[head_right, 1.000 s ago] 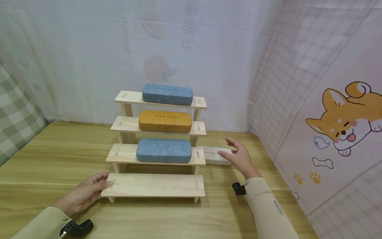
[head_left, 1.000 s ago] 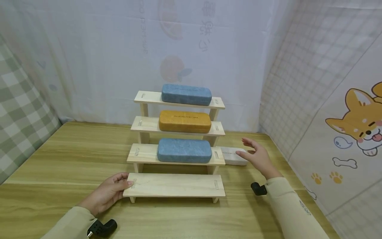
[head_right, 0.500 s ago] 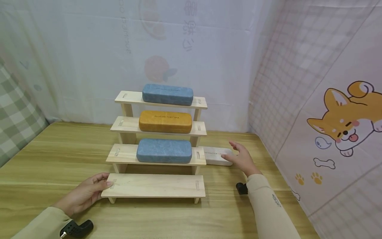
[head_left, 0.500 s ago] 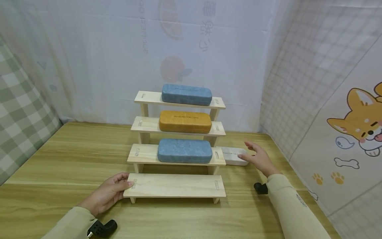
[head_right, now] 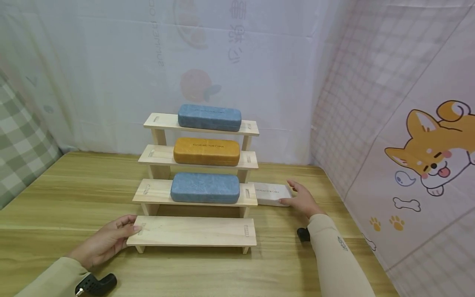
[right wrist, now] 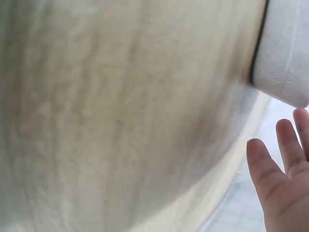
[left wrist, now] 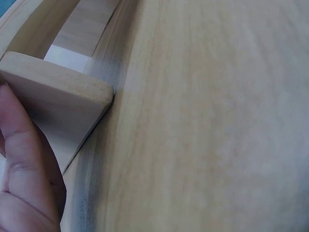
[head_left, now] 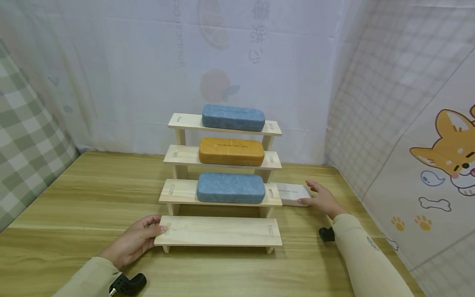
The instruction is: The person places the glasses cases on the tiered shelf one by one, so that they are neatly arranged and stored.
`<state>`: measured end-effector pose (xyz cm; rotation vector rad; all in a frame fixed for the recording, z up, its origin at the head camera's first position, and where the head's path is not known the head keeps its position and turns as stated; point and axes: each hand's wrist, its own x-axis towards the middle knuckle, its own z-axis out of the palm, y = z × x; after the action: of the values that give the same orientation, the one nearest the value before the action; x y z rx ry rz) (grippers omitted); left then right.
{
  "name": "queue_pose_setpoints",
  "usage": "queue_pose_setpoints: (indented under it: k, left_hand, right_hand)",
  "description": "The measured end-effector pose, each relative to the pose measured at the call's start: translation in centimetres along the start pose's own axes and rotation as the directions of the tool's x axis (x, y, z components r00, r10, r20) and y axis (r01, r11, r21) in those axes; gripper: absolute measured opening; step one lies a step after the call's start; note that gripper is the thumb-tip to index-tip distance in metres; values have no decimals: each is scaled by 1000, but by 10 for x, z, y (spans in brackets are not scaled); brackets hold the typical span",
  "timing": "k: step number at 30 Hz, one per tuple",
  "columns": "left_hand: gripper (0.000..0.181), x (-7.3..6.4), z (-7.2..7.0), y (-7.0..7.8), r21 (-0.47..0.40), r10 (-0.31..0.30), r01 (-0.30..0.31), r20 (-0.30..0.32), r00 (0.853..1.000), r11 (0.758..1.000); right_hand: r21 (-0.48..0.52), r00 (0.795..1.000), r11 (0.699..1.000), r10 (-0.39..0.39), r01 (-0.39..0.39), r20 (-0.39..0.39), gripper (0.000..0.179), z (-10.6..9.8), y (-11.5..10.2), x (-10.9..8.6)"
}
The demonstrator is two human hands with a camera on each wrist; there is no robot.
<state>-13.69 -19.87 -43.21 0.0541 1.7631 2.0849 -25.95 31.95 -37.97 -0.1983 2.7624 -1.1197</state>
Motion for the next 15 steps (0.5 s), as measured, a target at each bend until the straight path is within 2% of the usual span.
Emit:
queue_pose_setpoints:
  k: [6, 15]
  left_hand:
    - [59, 1, -1, -1, -16, 4, -4, 22, 1000, 1000]
    - [62, 1, -1, -1, -23, -2, 3, 13, 1000, 1000]
  right_hand:
    - [6, 999, 999, 43, -44, 30, 91, 2, 3, -1]
    - [-40, 998, 999, 38, -37, 41, 95, 6, 9, 6]
